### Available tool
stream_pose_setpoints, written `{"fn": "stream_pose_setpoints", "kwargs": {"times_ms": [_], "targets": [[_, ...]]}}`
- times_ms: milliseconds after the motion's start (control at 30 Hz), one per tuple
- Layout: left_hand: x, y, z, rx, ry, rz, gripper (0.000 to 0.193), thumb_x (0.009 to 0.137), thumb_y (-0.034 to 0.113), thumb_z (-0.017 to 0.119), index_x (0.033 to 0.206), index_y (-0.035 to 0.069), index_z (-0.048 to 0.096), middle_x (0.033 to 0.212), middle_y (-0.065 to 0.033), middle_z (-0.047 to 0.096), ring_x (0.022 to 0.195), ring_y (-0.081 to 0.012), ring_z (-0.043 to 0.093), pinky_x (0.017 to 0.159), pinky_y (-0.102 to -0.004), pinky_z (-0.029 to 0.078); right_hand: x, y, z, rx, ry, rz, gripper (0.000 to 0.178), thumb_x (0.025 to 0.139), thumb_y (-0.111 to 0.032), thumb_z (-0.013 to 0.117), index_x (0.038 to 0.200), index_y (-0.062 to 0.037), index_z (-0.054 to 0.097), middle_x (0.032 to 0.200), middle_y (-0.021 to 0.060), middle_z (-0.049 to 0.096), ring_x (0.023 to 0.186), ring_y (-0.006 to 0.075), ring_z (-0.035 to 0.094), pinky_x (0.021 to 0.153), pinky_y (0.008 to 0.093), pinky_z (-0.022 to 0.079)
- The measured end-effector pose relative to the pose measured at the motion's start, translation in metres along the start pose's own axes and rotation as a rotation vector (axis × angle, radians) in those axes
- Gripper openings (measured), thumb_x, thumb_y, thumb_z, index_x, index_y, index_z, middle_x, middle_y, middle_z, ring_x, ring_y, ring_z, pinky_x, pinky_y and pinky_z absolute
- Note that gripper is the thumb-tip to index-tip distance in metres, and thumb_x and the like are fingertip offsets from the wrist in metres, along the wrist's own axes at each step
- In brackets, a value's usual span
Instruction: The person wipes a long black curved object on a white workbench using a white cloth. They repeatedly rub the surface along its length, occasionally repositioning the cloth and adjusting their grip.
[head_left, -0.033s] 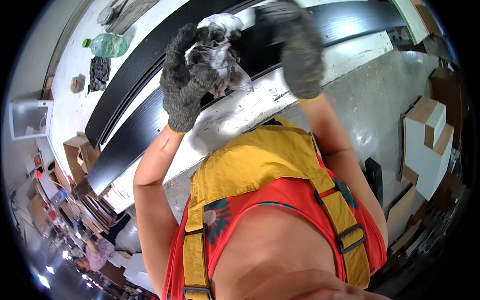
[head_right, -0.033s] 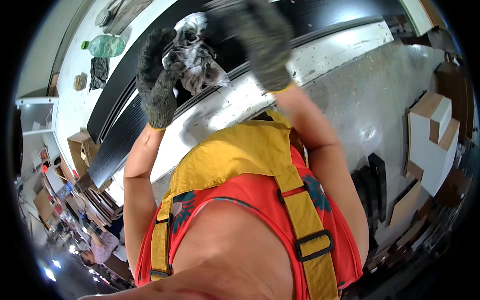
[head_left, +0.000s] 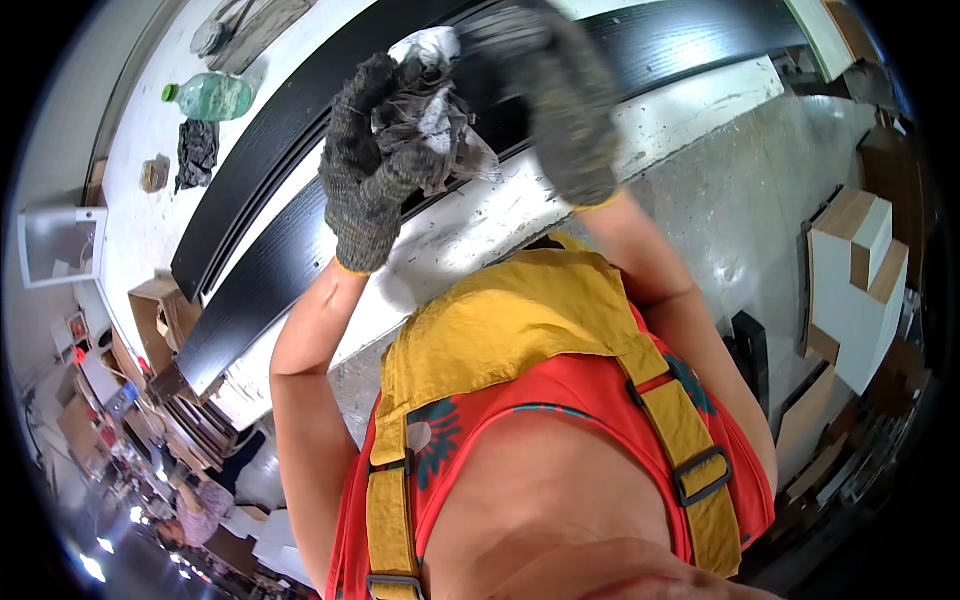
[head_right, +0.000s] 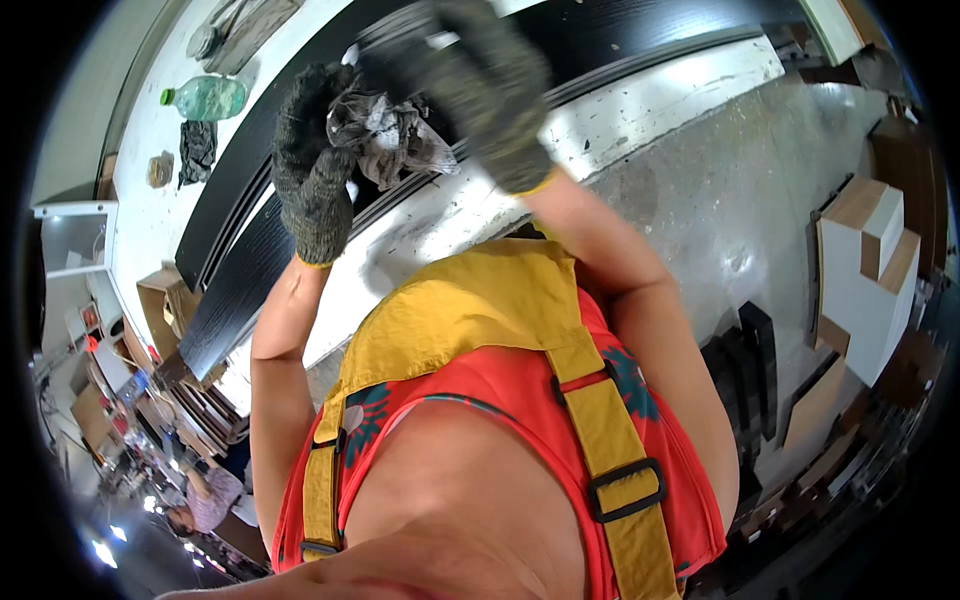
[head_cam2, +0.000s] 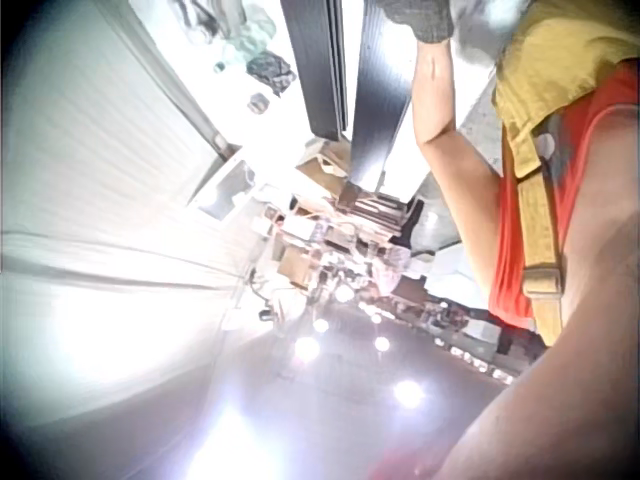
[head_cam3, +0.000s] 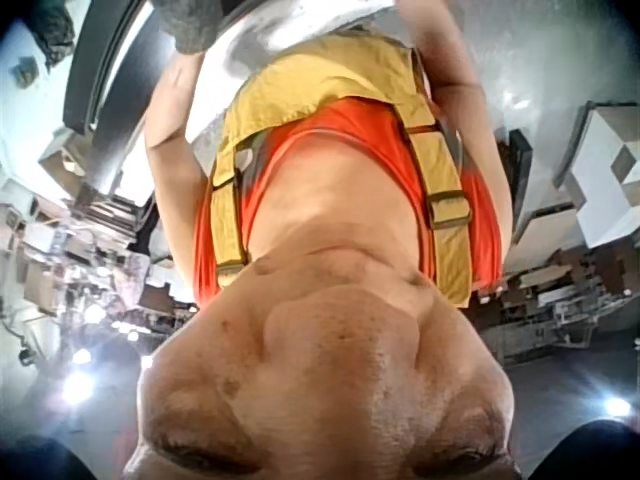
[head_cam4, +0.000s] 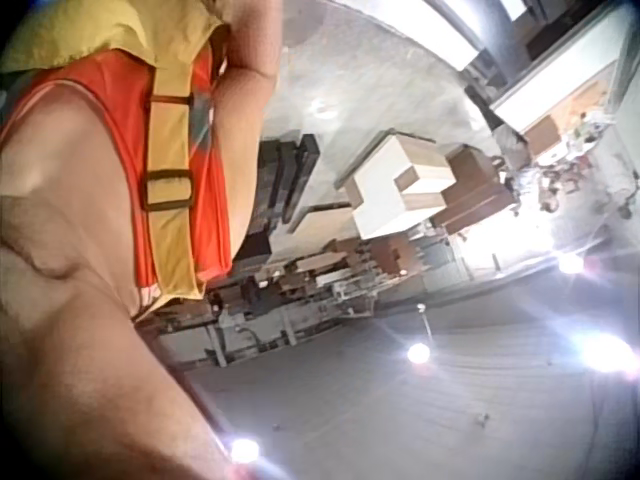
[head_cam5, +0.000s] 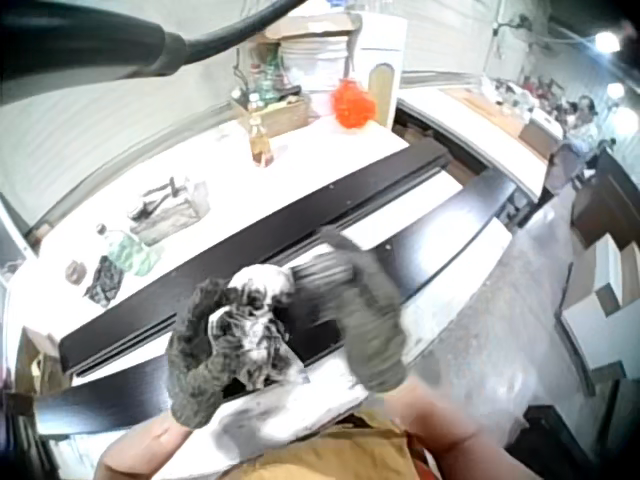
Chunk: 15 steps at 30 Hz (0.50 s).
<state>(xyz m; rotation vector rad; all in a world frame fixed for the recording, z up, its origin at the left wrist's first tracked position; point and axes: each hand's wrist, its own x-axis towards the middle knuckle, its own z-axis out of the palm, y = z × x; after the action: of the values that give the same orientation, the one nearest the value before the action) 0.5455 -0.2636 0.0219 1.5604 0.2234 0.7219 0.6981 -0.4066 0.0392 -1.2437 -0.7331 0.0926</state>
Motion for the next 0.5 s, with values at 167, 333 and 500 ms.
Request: {"fn": "stream_pose_setpoints", "kwargs": {"times_ms": [167,333,500], "targets": [[-0.026,0.018,0.005,-0.332,0.131,-0.011,0.035,0.094,0.016,0.068,0.125,0.005,0.059,0.123,-0.0073,0.065,0.109,-0.0181,0.062,0.100,-0.0335,0.047,-0.032,0.008,0.078,-0.072,-0.070,-0.175,0.039,0.083,-0.026,0.079,0.114,-0.0060,0.069,0.123,0.0132,0.064,0.105,0.0262,0.067,0.090,0.0368,0.054],[-0.031,-0.005,-0.058,0.159,0.451,-0.034,0.032,0.103,0.023,0.052,0.126,0.002,0.059,0.120,-0.0109,0.065,0.112,-0.0201,0.062,0.103,-0.0369,0.045,-0.038,0.016,0.077,-0.515,-0.230,-0.140,0.062,0.081,-0.031,0.079,0.135,-0.0110,0.056,0.126,0.0147,0.060,0.108,0.0299,0.064,0.090,0.0399,0.054],[-0.018,-0.020,-0.108,0.223,0.570,-0.193,0.035,0.099,0.026,0.061,0.122,0.000,0.065,0.119,-0.0106,0.067,0.107,-0.0171,0.062,0.095,-0.0327,0.049,-0.029,0.034,0.086,-1.076,-0.553,-0.158,0.060,0.084,-0.039,0.066,0.138,-0.0138,0.054,0.116,0.0108,0.063,0.101,0.0324,0.063,0.081,0.0472,0.053]]}}
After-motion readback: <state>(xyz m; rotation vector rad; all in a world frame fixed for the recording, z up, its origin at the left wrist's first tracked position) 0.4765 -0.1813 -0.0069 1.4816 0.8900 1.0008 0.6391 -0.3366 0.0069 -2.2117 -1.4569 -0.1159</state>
